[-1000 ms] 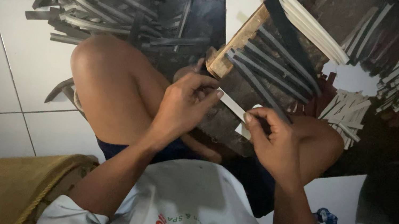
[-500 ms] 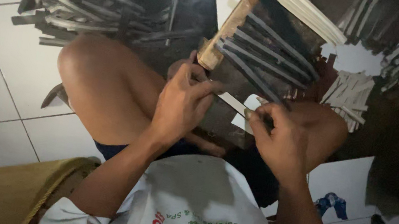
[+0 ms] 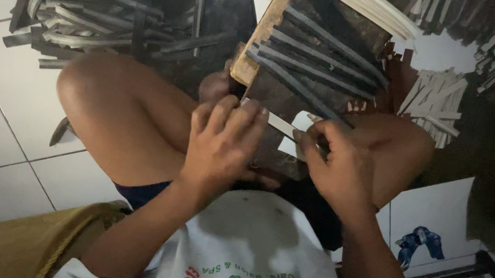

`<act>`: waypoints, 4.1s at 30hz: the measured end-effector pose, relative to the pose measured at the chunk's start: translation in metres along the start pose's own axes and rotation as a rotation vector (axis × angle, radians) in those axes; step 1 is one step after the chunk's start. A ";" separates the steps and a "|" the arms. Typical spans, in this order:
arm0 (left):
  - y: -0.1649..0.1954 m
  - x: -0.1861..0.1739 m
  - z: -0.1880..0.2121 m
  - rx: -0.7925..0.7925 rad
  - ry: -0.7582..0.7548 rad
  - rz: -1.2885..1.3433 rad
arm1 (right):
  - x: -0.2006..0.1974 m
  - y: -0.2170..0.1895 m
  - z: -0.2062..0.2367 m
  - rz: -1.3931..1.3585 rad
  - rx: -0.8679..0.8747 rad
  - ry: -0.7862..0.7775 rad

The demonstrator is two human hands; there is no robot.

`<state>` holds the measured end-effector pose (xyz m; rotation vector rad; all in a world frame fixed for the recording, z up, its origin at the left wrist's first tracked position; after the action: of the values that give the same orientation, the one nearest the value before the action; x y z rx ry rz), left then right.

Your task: The person sits on the floor and repeatedly rubs thin wooden strips against a fixed abrasive block to smooth their edges. They handle the strips one at a time, flipping them as needed, and place finished pieces into a growing pile.

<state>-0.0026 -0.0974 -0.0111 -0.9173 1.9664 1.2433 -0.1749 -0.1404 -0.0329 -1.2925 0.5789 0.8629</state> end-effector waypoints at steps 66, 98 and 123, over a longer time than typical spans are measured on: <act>0.073 0.032 -0.002 0.116 -0.176 -0.135 | -0.019 0.040 0.004 -0.135 0.003 -0.079; 0.124 0.061 -0.001 0.310 -0.168 -0.285 | 0.007 0.150 0.037 -0.816 0.364 -0.279; 0.122 0.052 -0.006 0.240 -0.163 -0.153 | -0.005 0.120 0.034 -0.818 0.155 -0.210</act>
<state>-0.1322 -0.0768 0.0088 -0.8029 1.8323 0.9419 -0.2787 -0.1027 -0.0918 -1.1325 -0.0722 0.2543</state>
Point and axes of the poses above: each hand's wrist, its own z-axis away from the middle knuckle, its own x-axis out of the palm, y = z × x, the point moved 10 cm from there along -z, towards the middle knuckle, and after that the axes turned 8 degrees about y, right-handed, at the moved point
